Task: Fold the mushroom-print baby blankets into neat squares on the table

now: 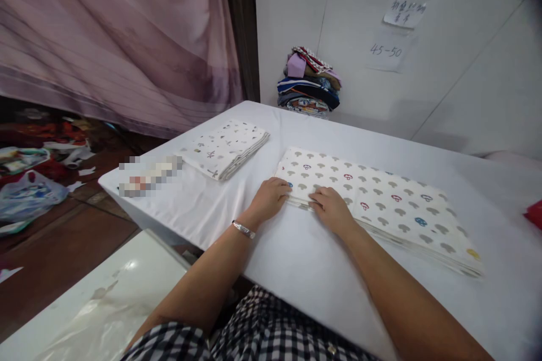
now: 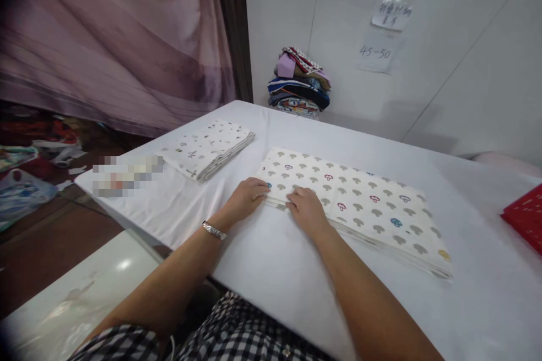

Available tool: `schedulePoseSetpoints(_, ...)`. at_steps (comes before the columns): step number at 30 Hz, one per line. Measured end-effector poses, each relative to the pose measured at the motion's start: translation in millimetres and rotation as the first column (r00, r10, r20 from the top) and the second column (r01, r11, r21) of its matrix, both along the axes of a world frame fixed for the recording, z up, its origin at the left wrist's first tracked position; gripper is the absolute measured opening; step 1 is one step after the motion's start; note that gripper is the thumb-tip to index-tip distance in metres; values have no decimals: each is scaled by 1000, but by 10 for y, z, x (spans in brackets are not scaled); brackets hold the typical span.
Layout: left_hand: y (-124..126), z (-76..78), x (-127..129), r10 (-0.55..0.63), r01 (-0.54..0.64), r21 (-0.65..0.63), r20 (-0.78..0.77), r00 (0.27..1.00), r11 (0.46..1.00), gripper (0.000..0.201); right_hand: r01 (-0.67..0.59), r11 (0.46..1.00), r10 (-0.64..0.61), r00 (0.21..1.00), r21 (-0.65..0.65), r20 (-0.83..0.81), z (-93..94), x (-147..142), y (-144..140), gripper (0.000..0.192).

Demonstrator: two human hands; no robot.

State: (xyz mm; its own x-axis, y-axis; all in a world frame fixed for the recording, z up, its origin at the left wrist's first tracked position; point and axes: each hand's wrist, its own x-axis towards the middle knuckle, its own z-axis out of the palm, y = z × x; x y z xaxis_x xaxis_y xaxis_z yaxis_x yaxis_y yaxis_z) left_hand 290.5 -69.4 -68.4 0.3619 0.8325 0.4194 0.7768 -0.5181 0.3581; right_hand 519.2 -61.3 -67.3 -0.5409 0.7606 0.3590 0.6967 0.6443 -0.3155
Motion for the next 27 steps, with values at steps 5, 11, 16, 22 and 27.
schedulePoseSetpoints(5, 38, -29, 2, -10, 10, -11, 49, 999, 1000, 20, 28, 999, -29, 998, -29, -56, -17, -19, 6, 17)
schedulePoseSetpoints(11, 17, 0, 17, 15, -15, -16, 55, 998, 1000, 20, 2, 997, 0, 1000, 74, -27, -49, -15, 13, 24)
schedulePoseSetpoints(16, -4, 22, 43, 65, -65, 7, 6, 998, 998, 15, -6, 992, 9, 1000, 127, -25, -64, -7, 8, 25)
schedulePoseSetpoints(22, -17, 85, 59, 53, -51, 34, -57, 997, 998, 19, -41, 992, 35, 998, 117, 46, -25, -8, -28, 27)
schedulePoseSetpoints(27, -39, 105, 33, 49, -46, 32, -92, 995, 998, 19, -75, 992, 64, 992, 98, 112, 6, -10, -49, 26)
